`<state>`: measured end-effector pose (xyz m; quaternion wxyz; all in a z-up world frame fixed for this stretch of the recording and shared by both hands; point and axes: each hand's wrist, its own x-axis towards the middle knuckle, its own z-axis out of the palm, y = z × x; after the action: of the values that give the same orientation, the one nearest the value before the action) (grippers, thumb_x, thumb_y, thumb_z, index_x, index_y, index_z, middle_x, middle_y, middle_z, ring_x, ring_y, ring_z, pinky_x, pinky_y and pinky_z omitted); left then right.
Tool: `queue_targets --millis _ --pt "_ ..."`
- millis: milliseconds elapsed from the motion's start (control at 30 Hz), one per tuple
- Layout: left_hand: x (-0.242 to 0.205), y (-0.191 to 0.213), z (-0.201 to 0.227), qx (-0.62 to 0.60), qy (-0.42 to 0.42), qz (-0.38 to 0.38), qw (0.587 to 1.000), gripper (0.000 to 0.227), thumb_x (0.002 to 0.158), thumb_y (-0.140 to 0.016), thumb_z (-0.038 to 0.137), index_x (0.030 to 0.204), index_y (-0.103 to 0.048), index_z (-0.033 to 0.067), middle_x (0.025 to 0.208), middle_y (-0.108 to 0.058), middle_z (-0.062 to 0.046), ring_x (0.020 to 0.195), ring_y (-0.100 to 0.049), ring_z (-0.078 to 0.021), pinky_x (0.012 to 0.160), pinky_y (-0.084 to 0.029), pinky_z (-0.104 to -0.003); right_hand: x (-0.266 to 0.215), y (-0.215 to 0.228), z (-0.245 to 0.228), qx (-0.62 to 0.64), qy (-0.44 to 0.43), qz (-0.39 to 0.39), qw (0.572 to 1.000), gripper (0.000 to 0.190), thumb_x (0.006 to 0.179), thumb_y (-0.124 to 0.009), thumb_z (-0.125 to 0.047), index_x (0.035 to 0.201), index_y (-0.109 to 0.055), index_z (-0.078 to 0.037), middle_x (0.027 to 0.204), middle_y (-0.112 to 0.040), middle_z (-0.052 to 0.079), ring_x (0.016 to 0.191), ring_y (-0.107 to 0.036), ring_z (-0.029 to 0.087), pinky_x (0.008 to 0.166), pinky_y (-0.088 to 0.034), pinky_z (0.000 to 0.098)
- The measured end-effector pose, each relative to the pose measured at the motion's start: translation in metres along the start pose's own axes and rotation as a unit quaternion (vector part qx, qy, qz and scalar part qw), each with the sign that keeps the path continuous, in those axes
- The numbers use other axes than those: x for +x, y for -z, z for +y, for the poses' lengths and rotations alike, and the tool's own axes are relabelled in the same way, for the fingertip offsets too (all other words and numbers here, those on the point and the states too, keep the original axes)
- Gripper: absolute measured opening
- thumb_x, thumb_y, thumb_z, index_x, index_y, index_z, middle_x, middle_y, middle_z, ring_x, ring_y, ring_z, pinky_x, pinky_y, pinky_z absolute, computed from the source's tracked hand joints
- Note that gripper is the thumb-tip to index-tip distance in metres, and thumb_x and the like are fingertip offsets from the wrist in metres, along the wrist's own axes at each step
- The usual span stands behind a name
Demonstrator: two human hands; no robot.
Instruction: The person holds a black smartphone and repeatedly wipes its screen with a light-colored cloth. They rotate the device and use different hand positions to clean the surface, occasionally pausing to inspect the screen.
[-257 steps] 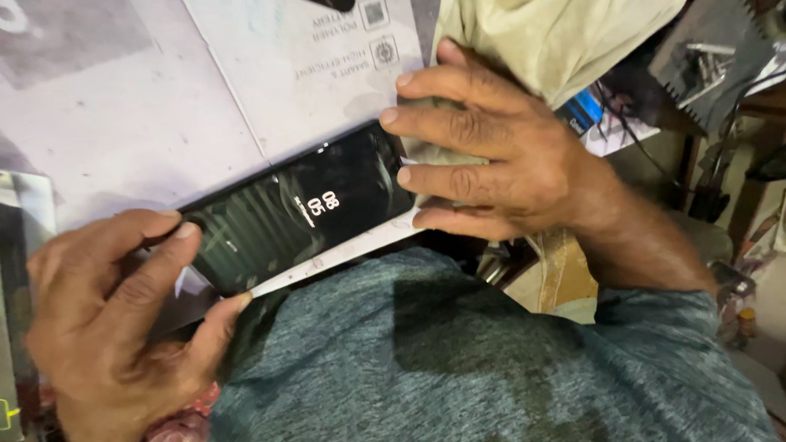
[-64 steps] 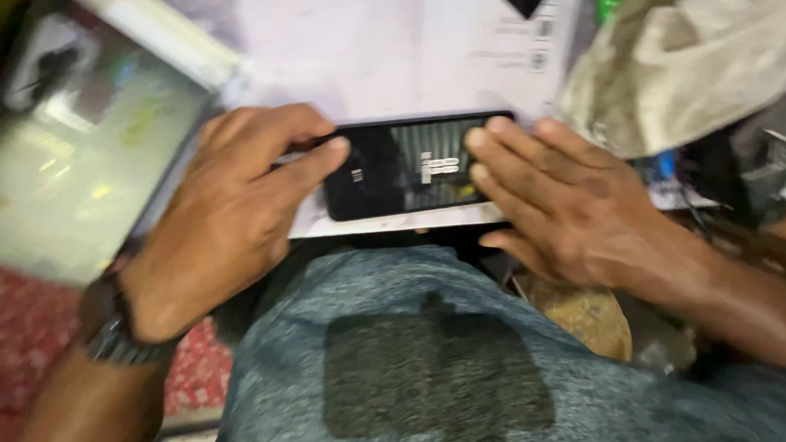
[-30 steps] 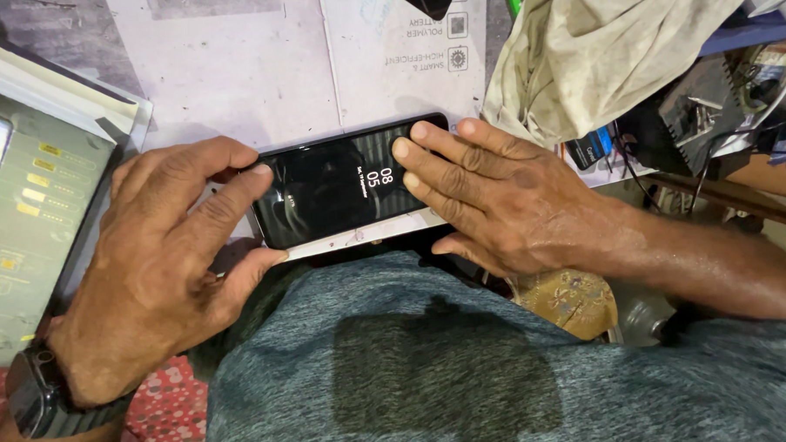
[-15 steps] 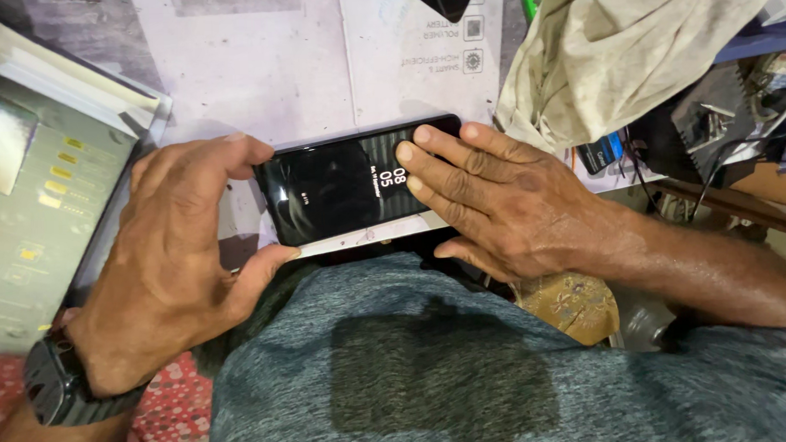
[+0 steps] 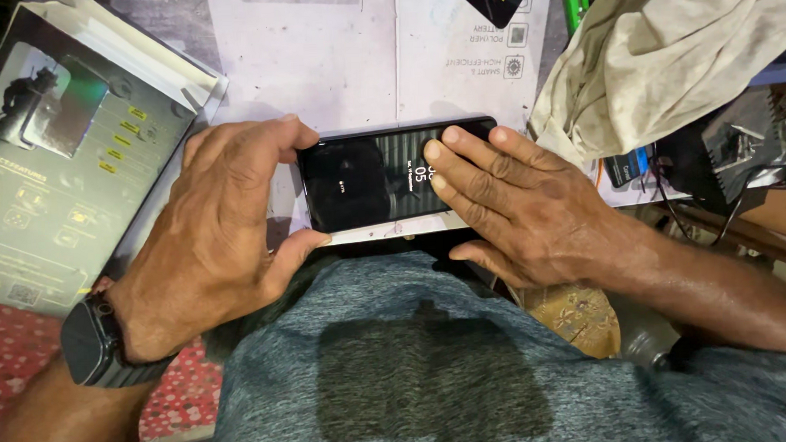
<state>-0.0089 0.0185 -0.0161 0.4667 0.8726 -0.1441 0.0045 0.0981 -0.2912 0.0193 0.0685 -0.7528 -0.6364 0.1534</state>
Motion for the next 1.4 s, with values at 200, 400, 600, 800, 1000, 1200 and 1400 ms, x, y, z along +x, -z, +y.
queue_targets --millis 200,400,600,800,1000,1200,1400 --pt "-0.001 -0.001 0.001 0.001 0.006 -0.003 1.000 0.099 0.067 -0.093 0.017 0.144 -0.034 -0.0028 0.130 -0.059 -0.020 0.119 -0.061 -0.0338 0.107 -0.043 -0.051 0.005 0.001 -0.002 0.018 -0.001 -0.004 1.000 0.071 0.096 -0.068 -0.046 0.138 -0.058 0.010 0.155 -0.047 0.027 0.149 -0.037 0.036 0.125 -0.020 0.0512" --pt "-0.003 -0.002 -0.002 0.001 -0.018 0.011 1.000 0.100 0.069 -0.092 0.015 0.146 -0.032 -0.0028 0.133 -0.058 -0.020 0.120 -0.061 -0.0331 0.108 -0.043 -0.051 0.007 0.001 -0.002 0.020 0.006 0.003 1.000 0.070 0.098 -0.068 -0.044 0.139 -0.058 0.011 0.155 -0.047 0.027 0.150 -0.036 0.036 0.126 -0.018 0.0503" --pt "-0.002 0.000 0.000 -0.003 -0.010 0.005 1.000 0.099 0.068 -0.092 0.014 0.145 -0.032 -0.0023 0.132 -0.058 -0.020 0.118 -0.061 -0.0331 0.107 -0.044 -0.051 0.010 -0.001 -0.002 0.022 0.016 0.010 1.000 0.071 0.098 -0.069 -0.044 0.138 -0.057 0.013 0.155 -0.047 0.029 0.150 -0.036 0.037 0.126 -0.018 0.0507" --pt "-0.002 0.000 0.001 -0.007 -0.005 0.005 1.000 0.101 0.068 -0.092 0.012 0.147 -0.031 -0.0017 0.132 -0.058 -0.019 0.120 -0.060 -0.0339 0.108 -0.044 -0.051 0.014 -0.002 -0.005 0.025 0.012 0.008 1.000 0.071 0.097 -0.069 -0.045 0.138 -0.057 0.011 0.155 -0.047 0.028 0.150 -0.035 0.036 0.125 -0.018 0.0509" --pt "-0.006 0.000 -0.003 -0.006 -0.036 0.019 0.999 0.103 0.071 -0.091 0.012 0.149 -0.025 -0.0031 0.134 -0.057 -0.022 0.126 -0.058 -0.0377 0.111 -0.043 -0.053 0.019 -0.002 -0.008 0.030 0.006 0.010 0.999 0.074 0.097 -0.070 -0.045 0.142 -0.054 0.011 0.156 -0.045 0.027 0.151 -0.034 0.035 0.126 -0.018 0.0503" --pt "-0.007 -0.001 -0.004 -0.007 -0.034 0.020 0.999 0.106 0.070 -0.091 0.012 0.151 -0.024 -0.0027 0.135 -0.058 -0.022 0.127 -0.058 -0.0376 0.111 -0.043 -0.053 0.022 -0.002 -0.009 0.037 0.011 0.010 0.999 0.074 0.095 -0.071 -0.044 0.142 -0.054 0.011 0.156 -0.045 0.027 0.150 -0.034 0.035 0.126 -0.018 0.0505" --pt "-0.007 -0.001 -0.005 -0.005 -0.038 0.022 0.999 0.107 0.071 -0.091 0.012 0.152 -0.022 -0.0031 0.135 -0.058 -0.022 0.128 -0.057 -0.0374 0.112 -0.043 -0.053 0.025 -0.002 -0.009 0.036 0.019 0.016 0.999 0.073 0.096 -0.072 -0.043 0.140 -0.054 0.012 0.155 -0.046 0.028 0.150 -0.036 0.036 0.126 -0.017 0.0510"
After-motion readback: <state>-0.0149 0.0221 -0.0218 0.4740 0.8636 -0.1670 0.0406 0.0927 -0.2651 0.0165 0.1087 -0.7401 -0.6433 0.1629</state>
